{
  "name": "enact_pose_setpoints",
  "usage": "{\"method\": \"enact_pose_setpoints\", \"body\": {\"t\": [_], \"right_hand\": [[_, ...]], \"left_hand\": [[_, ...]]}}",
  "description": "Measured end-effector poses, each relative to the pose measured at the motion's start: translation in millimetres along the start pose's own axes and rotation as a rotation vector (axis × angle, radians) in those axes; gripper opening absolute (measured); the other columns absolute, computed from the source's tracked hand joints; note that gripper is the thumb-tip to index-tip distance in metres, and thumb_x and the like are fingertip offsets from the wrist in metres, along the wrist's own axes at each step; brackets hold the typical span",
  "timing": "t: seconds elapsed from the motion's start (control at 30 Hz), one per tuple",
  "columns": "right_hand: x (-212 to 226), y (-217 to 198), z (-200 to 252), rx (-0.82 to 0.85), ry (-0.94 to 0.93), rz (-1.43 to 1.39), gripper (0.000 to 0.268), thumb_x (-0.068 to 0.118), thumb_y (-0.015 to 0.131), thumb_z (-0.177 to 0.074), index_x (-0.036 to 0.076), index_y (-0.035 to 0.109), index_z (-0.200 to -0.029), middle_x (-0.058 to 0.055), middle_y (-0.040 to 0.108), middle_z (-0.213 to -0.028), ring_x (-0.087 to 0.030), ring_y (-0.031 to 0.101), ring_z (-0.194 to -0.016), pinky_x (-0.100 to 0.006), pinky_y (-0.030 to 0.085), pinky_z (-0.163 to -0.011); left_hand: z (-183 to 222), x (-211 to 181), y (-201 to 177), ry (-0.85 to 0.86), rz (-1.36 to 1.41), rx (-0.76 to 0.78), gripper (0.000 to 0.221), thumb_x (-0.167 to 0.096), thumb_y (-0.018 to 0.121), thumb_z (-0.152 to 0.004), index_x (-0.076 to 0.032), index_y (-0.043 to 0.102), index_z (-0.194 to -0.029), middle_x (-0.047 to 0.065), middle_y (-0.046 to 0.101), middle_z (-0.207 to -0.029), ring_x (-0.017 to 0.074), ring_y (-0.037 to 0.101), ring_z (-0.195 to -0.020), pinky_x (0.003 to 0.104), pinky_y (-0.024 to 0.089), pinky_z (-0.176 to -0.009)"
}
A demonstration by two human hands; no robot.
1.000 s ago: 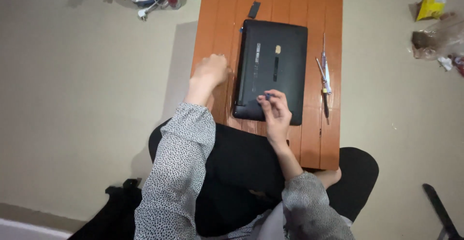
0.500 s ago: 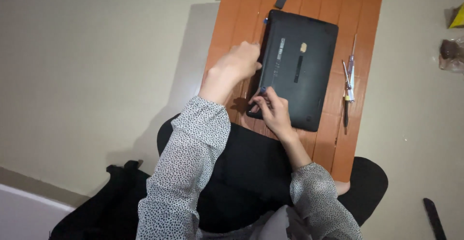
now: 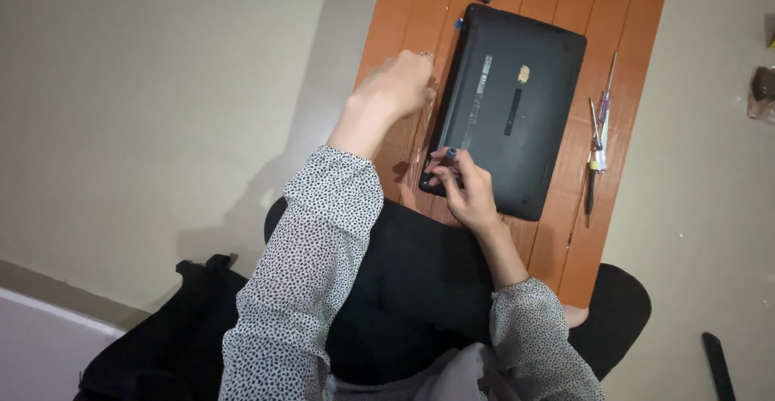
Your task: Finalizing the assembly of a laptop by fastening the screws on the bottom cover using a screwdriver.
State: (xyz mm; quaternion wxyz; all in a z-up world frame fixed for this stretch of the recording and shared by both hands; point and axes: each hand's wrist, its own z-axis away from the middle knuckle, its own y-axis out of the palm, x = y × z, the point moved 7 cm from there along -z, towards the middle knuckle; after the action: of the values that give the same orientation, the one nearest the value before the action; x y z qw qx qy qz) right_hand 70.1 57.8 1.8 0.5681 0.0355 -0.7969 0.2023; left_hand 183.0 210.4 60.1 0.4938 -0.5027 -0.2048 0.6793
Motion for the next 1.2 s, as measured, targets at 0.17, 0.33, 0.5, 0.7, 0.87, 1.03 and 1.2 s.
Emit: {"method": "enact_pose_setpoints", "body": {"t": [0.17, 0.33, 0.5, 0.7, 0.87, 1.03, 1.2], "right_hand": [[6.0, -0.2, -1.9, -0.013, -0.062, 0.033, 0.019, 0.004, 0.060, -0.102, -0.001, 0.065, -0.119, -0.011, 0.076, -0.087, -0.022, 0.075, -0.068, -0.034, 0.060, -0.066], [28.2, 5.6, -7.0, -0.012, -0.145, 0.106, 0.018, 0.009, 0.065, -0.099, 0.001, 0.071, -0.114, -0.011, 0.076, -0.084, -0.025, 0.076, -0.069, -0.035, 0.060, -0.067], [45.7, 10.9, -7.0, 0.019, -0.222, 0.184, 0.017, 0.006, 0.073, -0.093, 0.002, 0.075, -0.110, -0.013, 0.075, -0.087, -0.035, 0.075, -0.079, -0.041, 0.059, -0.068], [30.2, 13.6, -2.8, 0.057, -0.157, 0.166, 0.024, 0.002, 0.078, -0.088, 0.002, 0.073, -0.112, -0.014, 0.073, -0.083, -0.034, 0.074, -0.079, -0.040, 0.059, -0.069], [37.4, 12.6, -7.1, 0.070, -0.255, 0.157, 0.015, 0.004, 0.076, -0.090, 0.006, 0.076, -0.105, -0.010, 0.075, -0.092, -0.032, 0.073, -0.083, -0.040, 0.058, -0.073], [38.4, 10.5, -7.8, 0.085, -0.270, 0.125, 0.011, 0.003, 0.075, -0.092, 0.005, 0.077, -0.102, -0.011, 0.073, -0.091, -0.032, 0.072, -0.084, -0.039, 0.058, -0.076], [34.9, 9.2, -9.8, 0.079, -0.238, 0.087, 0.011, 0.000, 0.072, -0.093, 0.005, 0.078, -0.100, -0.011, 0.075, -0.089, -0.031, 0.071, -0.081, -0.038, 0.057, -0.074]], "left_hand": [[0.6, -0.9, 1.2, 0.002, -0.010, 0.020, 0.041, -0.020, 0.065, -0.099, 0.002, 0.060, -0.133, 0.027, 0.068, -0.123, 0.0491, 0.065, -0.115, 0.061, 0.056, -0.093], [6.0, -6.3, -5.6, 0.036, 0.020, 0.013, 0.043, -0.023, 0.067, -0.100, 0.005, 0.059, -0.132, 0.029, 0.067, -0.123, 0.0497, 0.064, -0.116, 0.062, 0.055, -0.094], [15.0, -12.9, -11.9, 0.055, 0.036, -0.005, 0.038, -0.019, 0.064, -0.100, 0.005, 0.062, -0.129, 0.028, 0.068, -0.121, 0.0488, 0.066, -0.114, 0.060, 0.056, -0.091], [12.2, -9.4, -9.1, 0.064, 0.026, -0.018, 0.036, -0.021, 0.065, -0.099, 0.004, 0.064, -0.125, 0.027, 0.069, -0.118, 0.0493, 0.067, -0.112, 0.061, 0.057, -0.089], [13.3, -8.7, -10.2, 0.068, 0.015, -0.002, 0.041, -0.023, 0.065, -0.099, 0.004, 0.061, -0.130, 0.028, 0.067, -0.124, 0.0493, 0.065, -0.115, 0.061, 0.056, -0.091], [13.9, -7.9, -10.4, 0.053, 0.040, 0.004, 0.047, -0.022, 0.065, -0.100, 0.004, 0.055, -0.137, 0.026, 0.064, -0.131, 0.0474, 0.064, -0.118, 0.060, 0.056, -0.093], [36.9, -16.6, -18.2, 0.026, 0.069, -0.023, 0.047, -0.016, 0.061, -0.101, 0.006, 0.051, -0.142, 0.030, 0.061, -0.133, 0.0453, 0.063, -0.120, 0.057, 0.056, -0.094]]}}
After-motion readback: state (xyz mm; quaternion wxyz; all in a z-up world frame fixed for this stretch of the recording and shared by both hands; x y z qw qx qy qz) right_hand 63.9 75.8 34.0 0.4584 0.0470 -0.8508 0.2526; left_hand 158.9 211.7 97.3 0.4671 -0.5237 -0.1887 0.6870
